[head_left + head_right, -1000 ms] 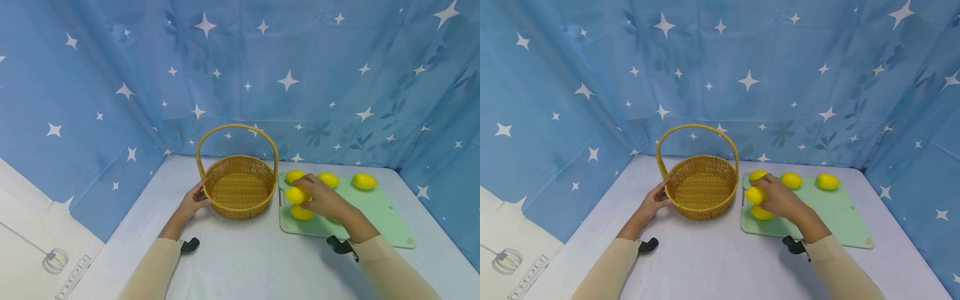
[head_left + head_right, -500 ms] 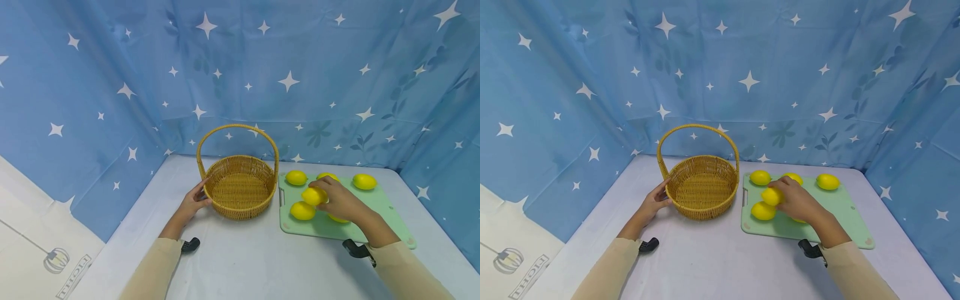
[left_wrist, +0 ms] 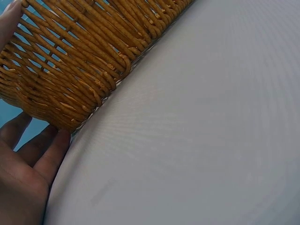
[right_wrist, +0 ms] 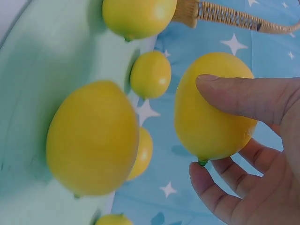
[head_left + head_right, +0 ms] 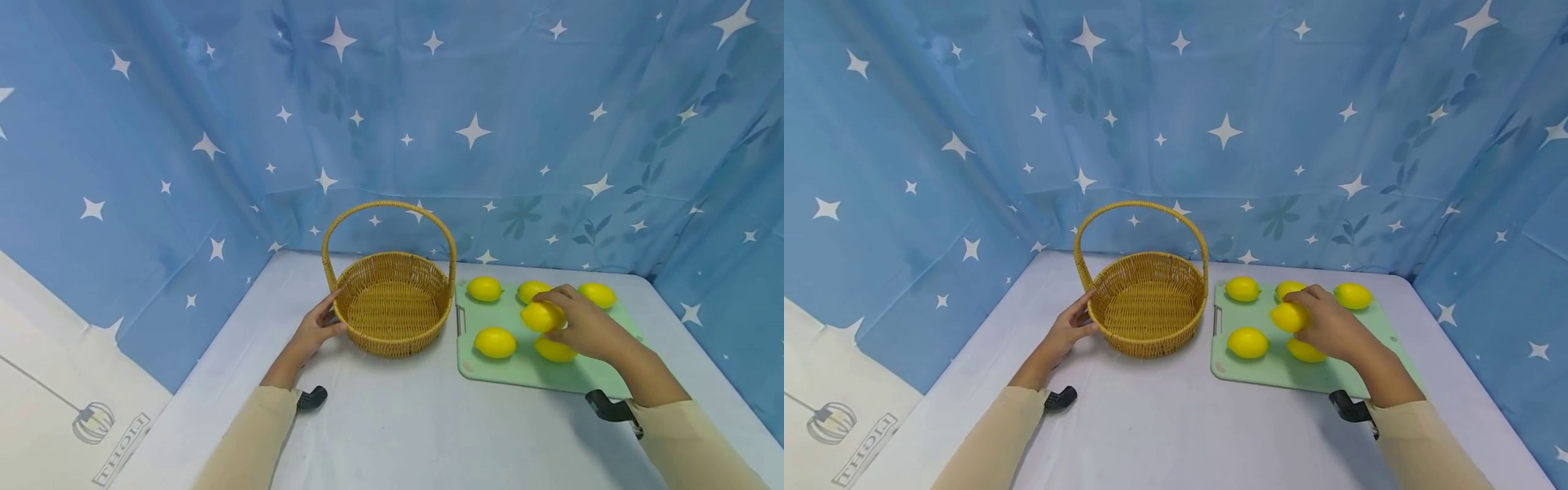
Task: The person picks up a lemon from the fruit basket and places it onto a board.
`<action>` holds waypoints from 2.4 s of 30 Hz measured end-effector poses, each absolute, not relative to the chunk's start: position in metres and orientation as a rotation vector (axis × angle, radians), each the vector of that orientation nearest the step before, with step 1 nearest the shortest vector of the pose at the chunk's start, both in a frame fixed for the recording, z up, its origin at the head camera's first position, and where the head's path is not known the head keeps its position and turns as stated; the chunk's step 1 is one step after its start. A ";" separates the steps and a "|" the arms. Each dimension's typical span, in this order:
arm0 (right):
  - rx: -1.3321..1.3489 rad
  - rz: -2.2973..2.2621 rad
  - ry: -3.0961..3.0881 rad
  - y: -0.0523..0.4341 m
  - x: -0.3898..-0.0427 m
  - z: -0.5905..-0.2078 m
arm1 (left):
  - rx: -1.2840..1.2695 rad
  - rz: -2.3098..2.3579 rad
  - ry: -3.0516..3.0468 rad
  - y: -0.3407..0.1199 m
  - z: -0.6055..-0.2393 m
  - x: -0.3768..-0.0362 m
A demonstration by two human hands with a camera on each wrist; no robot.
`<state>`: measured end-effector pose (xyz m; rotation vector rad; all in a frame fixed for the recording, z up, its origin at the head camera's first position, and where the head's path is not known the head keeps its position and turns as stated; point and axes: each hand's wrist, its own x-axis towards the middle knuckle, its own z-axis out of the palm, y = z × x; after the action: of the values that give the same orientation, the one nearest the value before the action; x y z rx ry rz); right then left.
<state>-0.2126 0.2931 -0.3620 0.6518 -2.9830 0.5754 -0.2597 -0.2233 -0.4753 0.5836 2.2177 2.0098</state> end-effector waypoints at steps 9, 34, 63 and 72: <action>0.565 0.599 -2.994 0.319 -0.204 -0.365 | 0.552 2.016 2.248 -0.224 -0.491 -0.268; 0.282 0.698 -3.064 0.381 -0.196 -0.393 | 0.593 2.017 2.204 -0.219 -0.466 -0.253; 0.109 0.730 -3.153 0.416 -0.201 -0.422 | 0.598 2.013 2.223 -0.220 -0.468 -0.254; 0.105 0.698 -3.149 0.421 -0.202 -0.427 | 0.587 2.016 2.219 -0.219 -0.465 -0.252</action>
<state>-0.2024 0.4214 -0.4274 0.1052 -3.1491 0.6984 -0.2525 -0.2187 -0.4651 0.5873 2.2194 2.0165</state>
